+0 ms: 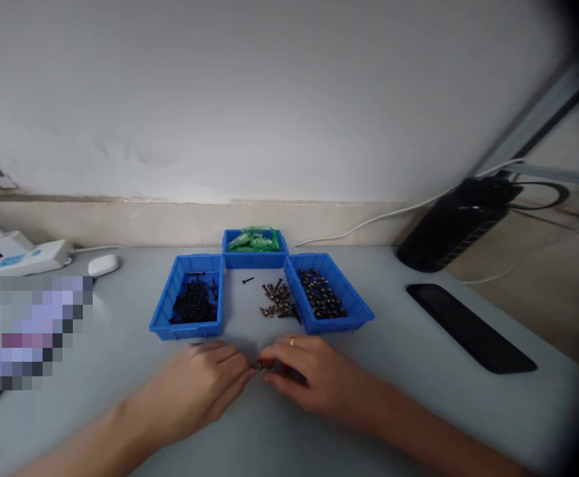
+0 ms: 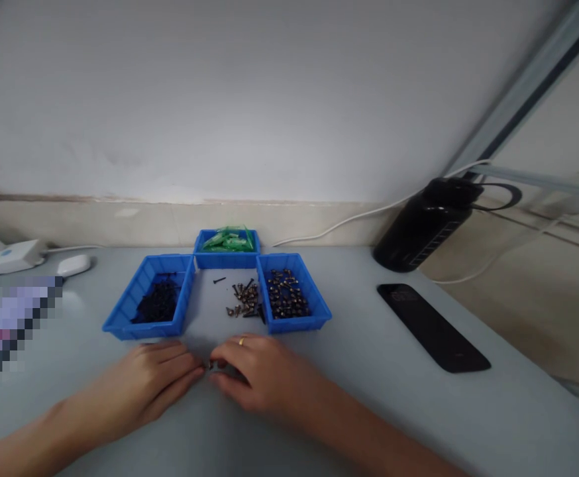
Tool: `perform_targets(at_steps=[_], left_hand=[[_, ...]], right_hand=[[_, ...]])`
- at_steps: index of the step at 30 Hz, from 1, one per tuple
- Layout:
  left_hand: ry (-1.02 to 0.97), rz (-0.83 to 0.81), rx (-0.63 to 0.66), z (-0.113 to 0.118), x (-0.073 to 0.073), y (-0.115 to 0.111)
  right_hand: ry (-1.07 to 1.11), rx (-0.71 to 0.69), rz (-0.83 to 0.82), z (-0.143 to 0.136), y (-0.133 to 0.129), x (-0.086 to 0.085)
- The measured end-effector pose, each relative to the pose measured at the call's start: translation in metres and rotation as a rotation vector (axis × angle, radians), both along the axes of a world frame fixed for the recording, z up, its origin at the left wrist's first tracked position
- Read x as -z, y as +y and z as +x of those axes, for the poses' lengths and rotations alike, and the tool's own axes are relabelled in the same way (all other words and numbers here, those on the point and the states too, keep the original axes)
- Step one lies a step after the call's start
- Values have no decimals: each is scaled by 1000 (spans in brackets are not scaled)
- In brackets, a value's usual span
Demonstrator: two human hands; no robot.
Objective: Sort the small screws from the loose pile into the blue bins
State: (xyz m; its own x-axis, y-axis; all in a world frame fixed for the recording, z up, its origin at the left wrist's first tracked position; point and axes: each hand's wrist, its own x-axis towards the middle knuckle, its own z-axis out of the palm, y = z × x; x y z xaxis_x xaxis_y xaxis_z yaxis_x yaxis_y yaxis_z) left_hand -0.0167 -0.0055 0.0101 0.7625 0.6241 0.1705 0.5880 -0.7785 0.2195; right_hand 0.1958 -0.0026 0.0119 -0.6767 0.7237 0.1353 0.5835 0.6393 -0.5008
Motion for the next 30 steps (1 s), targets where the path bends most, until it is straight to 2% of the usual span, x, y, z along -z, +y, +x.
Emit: perform_targets(at_steps=[6, 11, 20, 25, 30], left_hand=[[-33, -40, 4, 0, 1, -1], [-186, -79, -22, -2, 2, -1], [-296, 7, 79, -2, 1, 0], [-315, 26, 102, -1, -1, -1], [-321, -69, 66, -1, 3, -2]], right_hand=[[-12, 2, -7, -4, -1, 3], [70, 43, -107, -2, -1, 1], [164, 14, -306, -4, -1, -5], [196, 28, -298, -5, 1, -2], [194, 92, -292, -6, 0, -4]])
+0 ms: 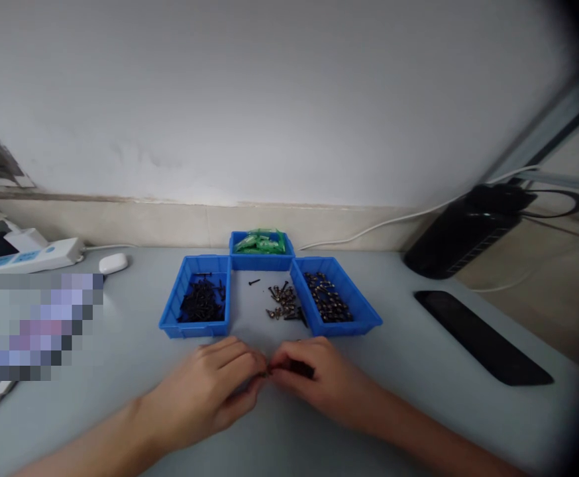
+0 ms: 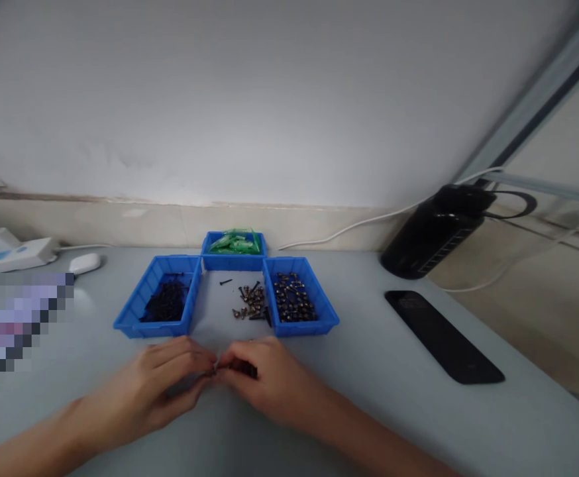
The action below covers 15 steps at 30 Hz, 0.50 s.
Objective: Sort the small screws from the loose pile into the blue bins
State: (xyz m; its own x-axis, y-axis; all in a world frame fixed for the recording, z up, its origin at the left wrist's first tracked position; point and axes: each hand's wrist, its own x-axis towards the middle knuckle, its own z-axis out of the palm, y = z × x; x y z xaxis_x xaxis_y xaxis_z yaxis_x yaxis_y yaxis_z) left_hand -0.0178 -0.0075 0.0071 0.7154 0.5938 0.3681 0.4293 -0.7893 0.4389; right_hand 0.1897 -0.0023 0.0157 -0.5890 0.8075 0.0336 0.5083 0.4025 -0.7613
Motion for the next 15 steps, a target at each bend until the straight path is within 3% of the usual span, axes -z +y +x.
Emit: perform_targets(at_steps=[4, 9, 15], left_hand=[[37, -69, -42, 0, 3, -1], [92, 22, -1, 2, 1, -1], [147, -50, -57, 0, -1, 2]], right_hand=[[-39, -41, 50, -1, -4, -2], [-160, -50, 206, 0, -4, 1], [-129, -66, 184, 4, 0, 2]])
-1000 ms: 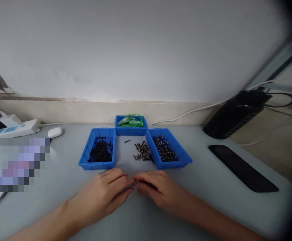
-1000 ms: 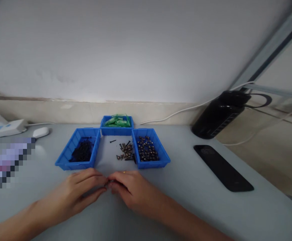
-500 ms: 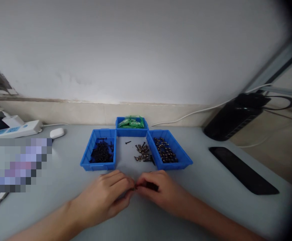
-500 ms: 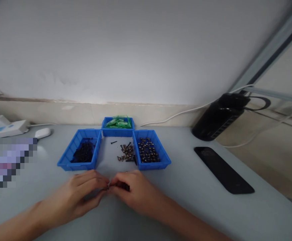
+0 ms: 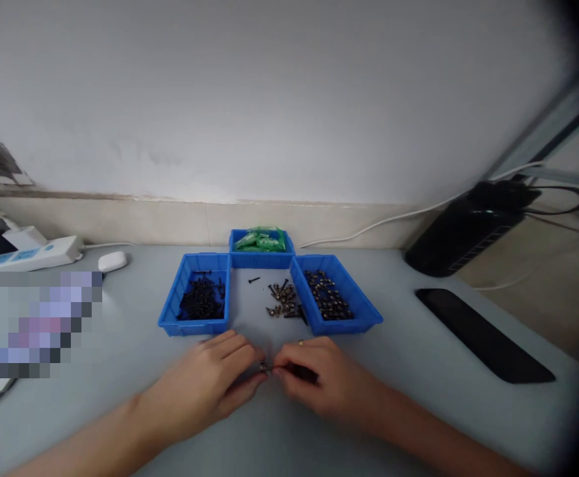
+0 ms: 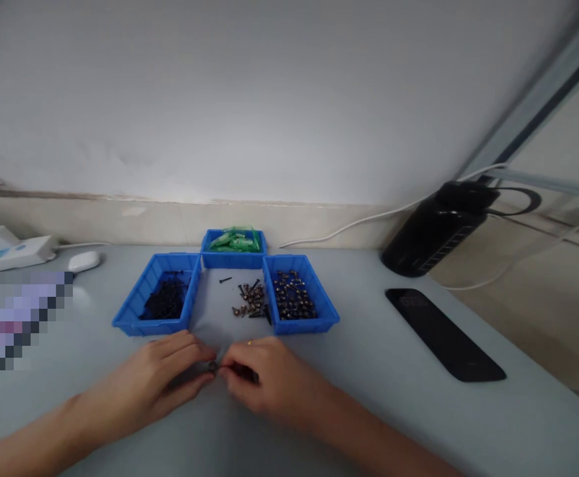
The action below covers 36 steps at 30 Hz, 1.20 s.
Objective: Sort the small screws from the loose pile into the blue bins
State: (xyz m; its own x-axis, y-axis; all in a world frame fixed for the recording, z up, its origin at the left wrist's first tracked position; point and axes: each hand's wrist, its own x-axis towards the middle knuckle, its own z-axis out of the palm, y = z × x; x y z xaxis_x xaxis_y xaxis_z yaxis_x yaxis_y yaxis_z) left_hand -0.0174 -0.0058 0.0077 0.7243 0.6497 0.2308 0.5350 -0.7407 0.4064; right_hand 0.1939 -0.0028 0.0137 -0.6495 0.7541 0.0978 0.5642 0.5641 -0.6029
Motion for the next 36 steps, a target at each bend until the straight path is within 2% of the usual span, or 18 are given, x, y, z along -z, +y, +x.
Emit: perform_targets(at_steps=[5, 10, 13, 19, 23, 27, 31, 36], left_hand=[[-76, -61, 3, -1, 0, 0], [-114, -1, 109, 1, -3, -3], [-111, 26, 110, 1, -5, -3], [-109, -65, -14, 0, -3, -2], [-25, -111, 29, 4, -4, -4], [8, -152, 39, 5, -6, -3], [11, -180, 17, 4, -8, -1], [1, -224, 10, 3, -10, -2]], right_hand=[[10, -12, -15, -1, 2, 2], [11, -85, 2, -3, 2, 7], [24, -99, 23, -1, 1, 8], [113, -75, 215, 2, -1, 5], [116, -93, 348, 1, -3, 5], [78, -102, 386, 1, -4, 5], [19, -176, 421, 3, -2, 4], [26, -154, 480, 4, -2, 5]])
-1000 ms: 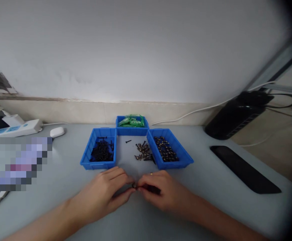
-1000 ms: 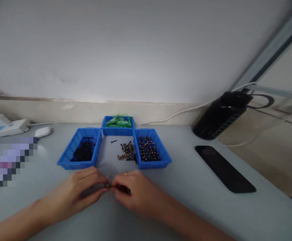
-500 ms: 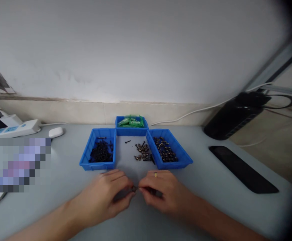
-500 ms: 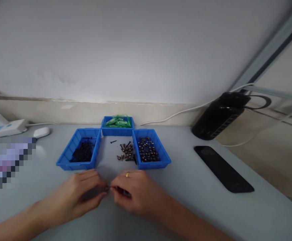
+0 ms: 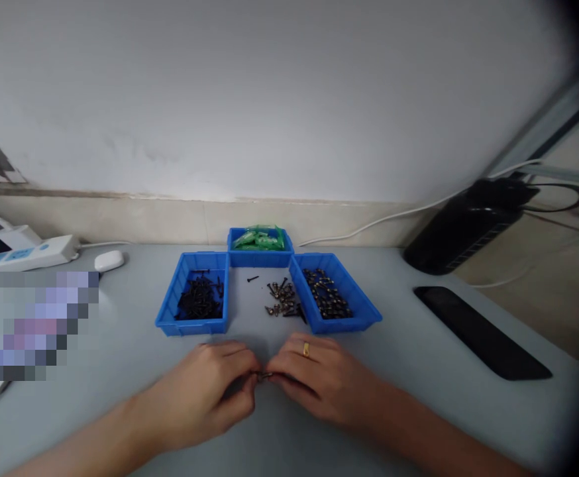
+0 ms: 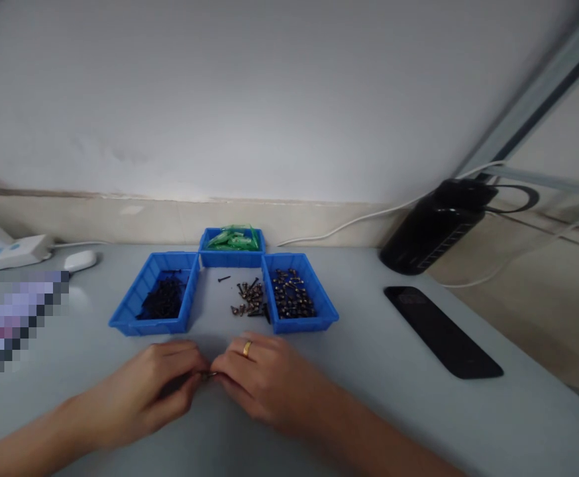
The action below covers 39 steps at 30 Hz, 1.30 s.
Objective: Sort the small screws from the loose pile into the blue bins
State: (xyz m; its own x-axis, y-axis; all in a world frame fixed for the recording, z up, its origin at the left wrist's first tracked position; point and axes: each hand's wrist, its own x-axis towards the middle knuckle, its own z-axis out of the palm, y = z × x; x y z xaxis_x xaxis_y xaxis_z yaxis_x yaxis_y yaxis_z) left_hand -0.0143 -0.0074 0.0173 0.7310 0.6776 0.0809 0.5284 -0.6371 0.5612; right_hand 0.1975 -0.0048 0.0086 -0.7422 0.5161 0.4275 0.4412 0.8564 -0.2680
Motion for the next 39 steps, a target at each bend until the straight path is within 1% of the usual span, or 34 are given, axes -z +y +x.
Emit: perform_targets(at_steps=[3, 5, 8, 12, 14, 18, 21, 24, 27, 31, 34, 36, 39], left_hand=[[-15, -23, -20, 0, 0, 0], [-37, -30, -44, 0, 2, 0], [-57, 17, -76, -1, 5, 0], [-76, 97, -77, -2, 9, 2], [-99, 136, -75, -2, 9, 2], [-137, 216, -59, -2, 9, 1], [-135, 253, -42, -1, 8, -2], [-105, 245, -29, -2, 8, -3], [-74, 246, -43, -2, 8, -2], [-48, 193, -87, -2, 8, -1], [-19, 118, -77, 0, 8, 0], [-14, 78, -53, 1, 8, 0], [-23, 65, -29, 1, 8, 0]], right_hand=[[7, 7, -35, -1, 0, 0], [40, 35, -63, -2, 1, -1], [85, 73, -101, -2, 2, 0], [63, 97, -155, -1, 4, 3], [33, 111, -213, -2, 3, 5], [18, 94, -413, -5, 0, 4], [8, 84, -470, -8, -1, 3], [-33, 75, -448, -8, -1, 4], [-56, 96, -384, -5, 0, 5], [10, 149, -291, -1, 0, 2], [22, 112, -230, -2, -1, -1], [24, 69, -155, -3, -1, -2], [-14, 31, -69, -2, 0, -4]])
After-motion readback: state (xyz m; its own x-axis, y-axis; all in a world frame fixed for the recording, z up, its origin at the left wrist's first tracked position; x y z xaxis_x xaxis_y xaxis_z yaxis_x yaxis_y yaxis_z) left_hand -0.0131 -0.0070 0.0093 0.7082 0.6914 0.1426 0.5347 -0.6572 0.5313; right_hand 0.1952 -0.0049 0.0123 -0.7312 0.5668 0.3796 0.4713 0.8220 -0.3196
